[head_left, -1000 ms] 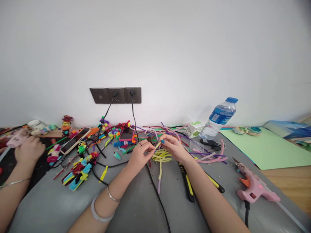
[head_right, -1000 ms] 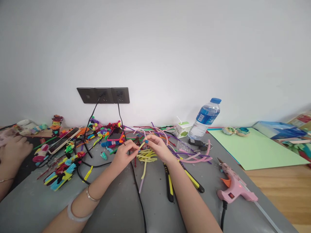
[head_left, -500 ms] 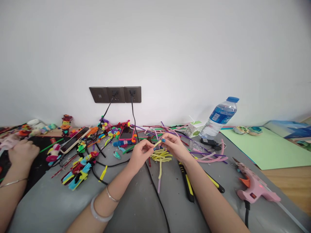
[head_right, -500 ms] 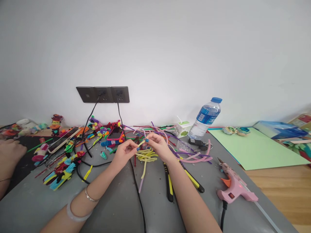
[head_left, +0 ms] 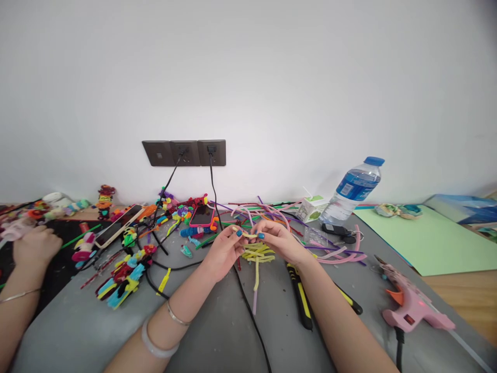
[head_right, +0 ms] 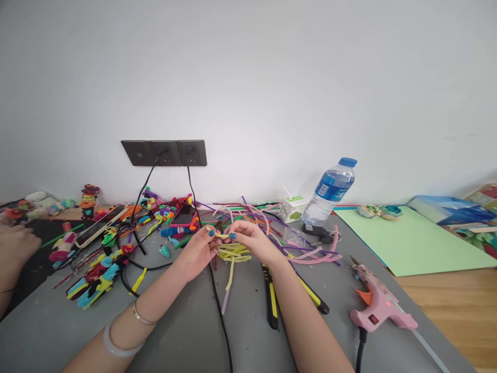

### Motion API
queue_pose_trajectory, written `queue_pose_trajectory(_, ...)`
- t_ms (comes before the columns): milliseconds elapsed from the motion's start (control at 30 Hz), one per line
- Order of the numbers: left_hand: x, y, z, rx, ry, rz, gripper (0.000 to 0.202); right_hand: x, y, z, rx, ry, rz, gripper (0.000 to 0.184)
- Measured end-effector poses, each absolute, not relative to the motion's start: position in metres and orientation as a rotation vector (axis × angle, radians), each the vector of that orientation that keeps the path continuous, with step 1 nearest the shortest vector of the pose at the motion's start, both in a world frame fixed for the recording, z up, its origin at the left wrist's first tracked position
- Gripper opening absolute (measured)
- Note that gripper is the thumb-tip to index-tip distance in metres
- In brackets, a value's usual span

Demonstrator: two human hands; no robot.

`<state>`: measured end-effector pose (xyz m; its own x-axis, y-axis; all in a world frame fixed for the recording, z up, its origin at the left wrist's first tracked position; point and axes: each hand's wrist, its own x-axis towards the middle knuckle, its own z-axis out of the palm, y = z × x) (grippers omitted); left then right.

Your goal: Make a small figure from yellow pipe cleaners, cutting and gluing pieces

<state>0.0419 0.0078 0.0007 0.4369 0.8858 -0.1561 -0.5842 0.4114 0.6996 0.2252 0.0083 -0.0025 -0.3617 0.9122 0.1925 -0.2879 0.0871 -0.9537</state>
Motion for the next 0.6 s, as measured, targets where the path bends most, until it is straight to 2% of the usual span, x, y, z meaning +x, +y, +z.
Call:
queue_pose_trajectory(333,0.0421,0.0047,0.0076,0.668,0.606,0.942,0.044,0.2254,0.0081,-0.0020,-0.696,-1.409,1.461,0.024)
queue_pose_trajectory(600,0.0409,0.0036,0.0044,0.945,0.613,0.796,0.038,0.2329,0.0079,0.0004,-0.747,-1.460,1.492,0.024)
